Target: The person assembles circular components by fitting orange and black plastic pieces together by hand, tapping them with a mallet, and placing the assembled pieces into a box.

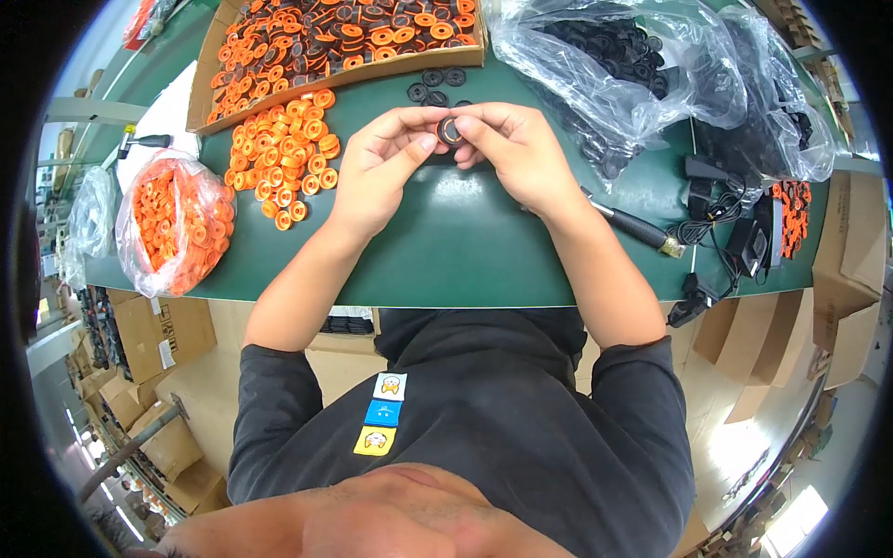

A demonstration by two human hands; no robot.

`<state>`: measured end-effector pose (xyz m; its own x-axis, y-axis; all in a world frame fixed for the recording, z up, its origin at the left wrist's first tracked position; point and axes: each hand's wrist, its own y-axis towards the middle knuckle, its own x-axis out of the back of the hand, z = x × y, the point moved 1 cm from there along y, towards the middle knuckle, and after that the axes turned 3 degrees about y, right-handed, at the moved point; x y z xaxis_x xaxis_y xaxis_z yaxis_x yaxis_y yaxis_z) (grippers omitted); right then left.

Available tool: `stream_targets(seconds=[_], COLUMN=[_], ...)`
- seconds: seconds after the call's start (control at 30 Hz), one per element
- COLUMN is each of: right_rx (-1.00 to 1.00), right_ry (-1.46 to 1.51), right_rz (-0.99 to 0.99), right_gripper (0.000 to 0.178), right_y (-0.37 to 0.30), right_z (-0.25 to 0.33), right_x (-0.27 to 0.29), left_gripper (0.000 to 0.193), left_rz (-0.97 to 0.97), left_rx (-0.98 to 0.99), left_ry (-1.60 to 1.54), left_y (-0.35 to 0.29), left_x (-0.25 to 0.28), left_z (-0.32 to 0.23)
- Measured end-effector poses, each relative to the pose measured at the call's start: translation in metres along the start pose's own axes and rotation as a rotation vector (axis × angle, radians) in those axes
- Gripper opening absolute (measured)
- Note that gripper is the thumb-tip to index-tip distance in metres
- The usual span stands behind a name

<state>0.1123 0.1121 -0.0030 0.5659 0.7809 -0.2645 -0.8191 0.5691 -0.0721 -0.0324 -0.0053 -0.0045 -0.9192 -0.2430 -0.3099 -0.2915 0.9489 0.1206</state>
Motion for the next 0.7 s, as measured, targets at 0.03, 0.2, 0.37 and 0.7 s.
stream_targets(seconds=[0.03, 0.2, 0.37, 0.7], right_rx=[0.002, -0.061, -0.085, 0.067], right_ry=[-0.003, 0.172, 0.217, 0.090], right_rz=[0.002, 0.056, 0.071, -0.001], right_gripper=[0.025, 0.029, 0.029, 0.023], right_y=[0.0009, -0.0001, 0.0001, -0.0008], right_z=[-0.0003, 0.0019, 0.0004, 0.0037], right_x=[0.0006, 0.0012, 0.0025, -0.0040], left_gripper=[0.026, 0.030, 0.032, 0.031], left_rz=[0.019, 0.024, 0.013, 0.017], left_rx=[-0.012, -0.035, -0.048, -0.031], left_ry=[-0.033, 0.019, 0.072, 0.103], left_y=[0.0001, -0.0026, -0.0030, -0.0029], left_x=[-0.0003, -0.0011, -0.0020, -0.0024], left_z=[-0.0010, -0.0028, -0.0049, -0.0097])
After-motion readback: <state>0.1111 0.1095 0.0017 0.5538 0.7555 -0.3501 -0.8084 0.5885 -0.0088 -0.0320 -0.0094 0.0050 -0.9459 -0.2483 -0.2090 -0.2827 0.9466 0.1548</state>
